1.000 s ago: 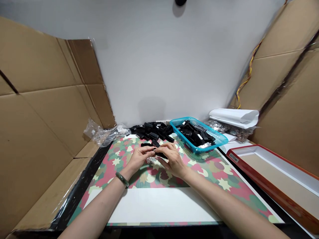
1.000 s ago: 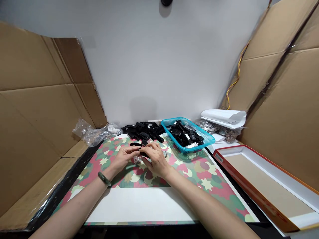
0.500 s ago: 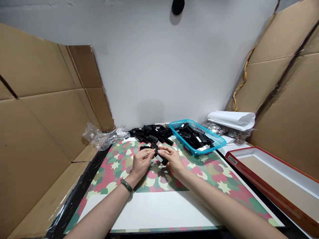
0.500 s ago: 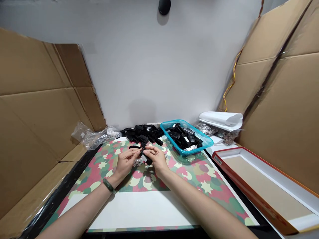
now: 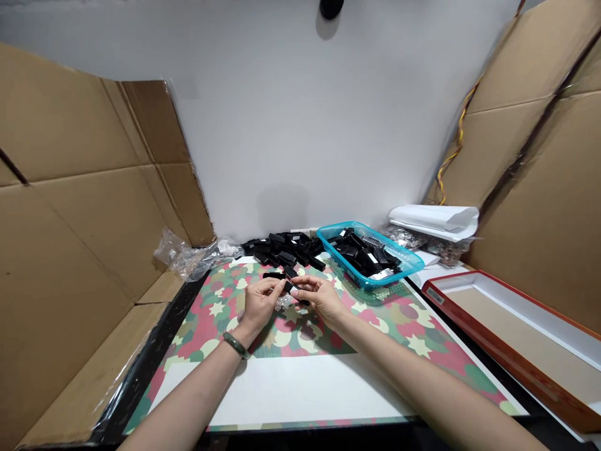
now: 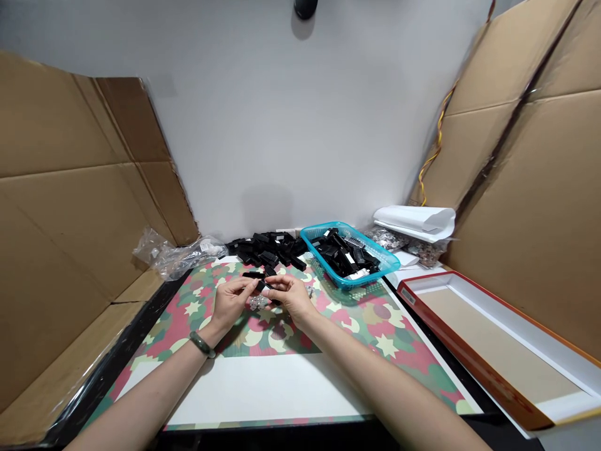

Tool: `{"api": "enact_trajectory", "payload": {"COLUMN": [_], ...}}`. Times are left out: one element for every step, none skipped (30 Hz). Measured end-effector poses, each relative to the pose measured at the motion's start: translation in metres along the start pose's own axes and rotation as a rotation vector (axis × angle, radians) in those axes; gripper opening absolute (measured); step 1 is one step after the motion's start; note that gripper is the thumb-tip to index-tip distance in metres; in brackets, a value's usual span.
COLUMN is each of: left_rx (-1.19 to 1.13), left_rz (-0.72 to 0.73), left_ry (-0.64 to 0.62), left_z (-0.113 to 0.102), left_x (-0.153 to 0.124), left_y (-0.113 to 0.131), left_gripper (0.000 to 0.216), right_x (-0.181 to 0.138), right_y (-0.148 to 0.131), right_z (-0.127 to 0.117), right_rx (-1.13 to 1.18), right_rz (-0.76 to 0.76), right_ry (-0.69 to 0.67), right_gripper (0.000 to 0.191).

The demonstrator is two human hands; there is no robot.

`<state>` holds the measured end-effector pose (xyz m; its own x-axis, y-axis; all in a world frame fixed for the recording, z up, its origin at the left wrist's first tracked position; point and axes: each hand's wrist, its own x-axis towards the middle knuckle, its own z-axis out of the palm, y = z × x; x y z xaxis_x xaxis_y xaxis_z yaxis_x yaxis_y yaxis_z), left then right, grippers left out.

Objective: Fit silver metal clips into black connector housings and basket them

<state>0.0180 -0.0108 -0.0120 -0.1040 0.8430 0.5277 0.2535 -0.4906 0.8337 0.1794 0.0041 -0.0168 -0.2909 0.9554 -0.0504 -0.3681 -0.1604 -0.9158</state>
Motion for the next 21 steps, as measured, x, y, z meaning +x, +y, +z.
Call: {"api": "enact_trajectory", "payload": {"left_rx": [-0.026, -0.056, -0.086, -0.113, -0.135, -0.152, -0.168, -0.185, -0.203, -0.220, -0.235, -0.245, -0.252, -0.257, -0.259, -0.261, -0.264, -0.270, -0.275, -0.279, -0.282], "left_rz": [-0.047, -0.106, -0.169, -0.228, -0.277, -0.315, -0.343, -0.365, -0.385, -0.403, -0.417, -0.426, -0.429, -0.429, -0.429, -0.432, -0.440, -0.452, -0.465, -0.476, -0.484], "left_ry": [0.000, -0.002, -0.006, -0.008, -0.007, -0.003, 0.005, 0.012, 0.017, 0.022, 0.025, 0.027, 0.027, 0.028, 0.028, 0.029, 0.033, 0.038, 0.044, 0.048, 0.050], "left_z": [0.000, 0.001, 0.001, 0.002, 0.002, 0.003, 0.003, 0.003, 0.003, 0.004, 0.004, 0.004, 0.004, 0.004, 0.004, 0.004, 0.005, 0.005, 0.005, 0.005, 0.005], "left_x": [0.000, 0.000, 0.000, 0.000, 0.000, 0.000, 0.000, 0.000, -0.001, -0.001, -0.001, -0.001, -0.001, -0.001, -0.002, -0.002, -0.002, -0.002, -0.002, -0.002, -0.002], "left_y": [0.000, -0.001, -0.001, -0.002, -0.003, -0.004, -0.006, -0.007, -0.008, -0.010, -0.011, -0.012, -0.012, -0.013, -0.013, -0.013, -0.013, -0.013, -0.013, -0.014, -0.014], "left_gripper": [0.027, 0.028, 0.028, 0.029, 0.030, 0.030, 0.030, 0.030, 0.030, 0.030, 0.031, 0.031, 0.031, 0.032, 0.032, 0.032, 0.033, 0.034, 0.034, 0.035, 0.036], "right_x": [0.001, 0.002, 0.003, 0.003, 0.004, 0.005, 0.005, 0.005, 0.005, 0.006, 0.006, 0.006, 0.006, 0.006, 0.006, 0.006, 0.006, 0.006, 0.006, 0.005, 0.005], "right_y": [0.001, 0.002, 0.003, 0.004, 0.005, 0.005, 0.006, 0.006, 0.007, 0.007, 0.008, 0.008, 0.009, 0.009, 0.009, 0.009, 0.010, 0.010, 0.009, 0.009, 0.008], "right_z": [-0.001, -0.002, -0.003, -0.004, -0.005, -0.005, -0.006, -0.006, -0.006, -0.007, -0.007, -0.007, -0.008, -0.008, -0.008, -0.008, -0.008, -0.008, -0.008, -0.007, -0.006], "right_rx": [0.000, -0.003, -0.007, -0.010, -0.011, -0.008, -0.002, 0.005, 0.011, 0.015, 0.016, 0.016, 0.015, 0.014, 0.016, 0.018, 0.021, 0.025, 0.029, 0.034, 0.039], "right_rz": [0.008, 0.016, 0.022, 0.026, 0.031, 0.035, 0.037, 0.042, 0.047, 0.052, 0.055, 0.059, 0.061, 0.062, 0.061, 0.061, 0.061, 0.062, 0.065, 0.069, 0.073], "right_ry": [-0.002, -0.003, -0.004, -0.006, -0.010, -0.014, -0.019, -0.023, -0.029, -0.034, -0.039, -0.042, -0.044, -0.044, -0.046, -0.047, -0.047, -0.044, -0.039, -0.032, -0.026], "right_gripper": [0.048, 0.048, 0.048, 0.048, 0.048, 0.048, 0.048, 0.049, 0.049, 0.048, 0.048, 0.047, 0.047, 0.046, 0.046, 0.046, 0.045, 0.045, 0.045, 0.045, 0.045]}}
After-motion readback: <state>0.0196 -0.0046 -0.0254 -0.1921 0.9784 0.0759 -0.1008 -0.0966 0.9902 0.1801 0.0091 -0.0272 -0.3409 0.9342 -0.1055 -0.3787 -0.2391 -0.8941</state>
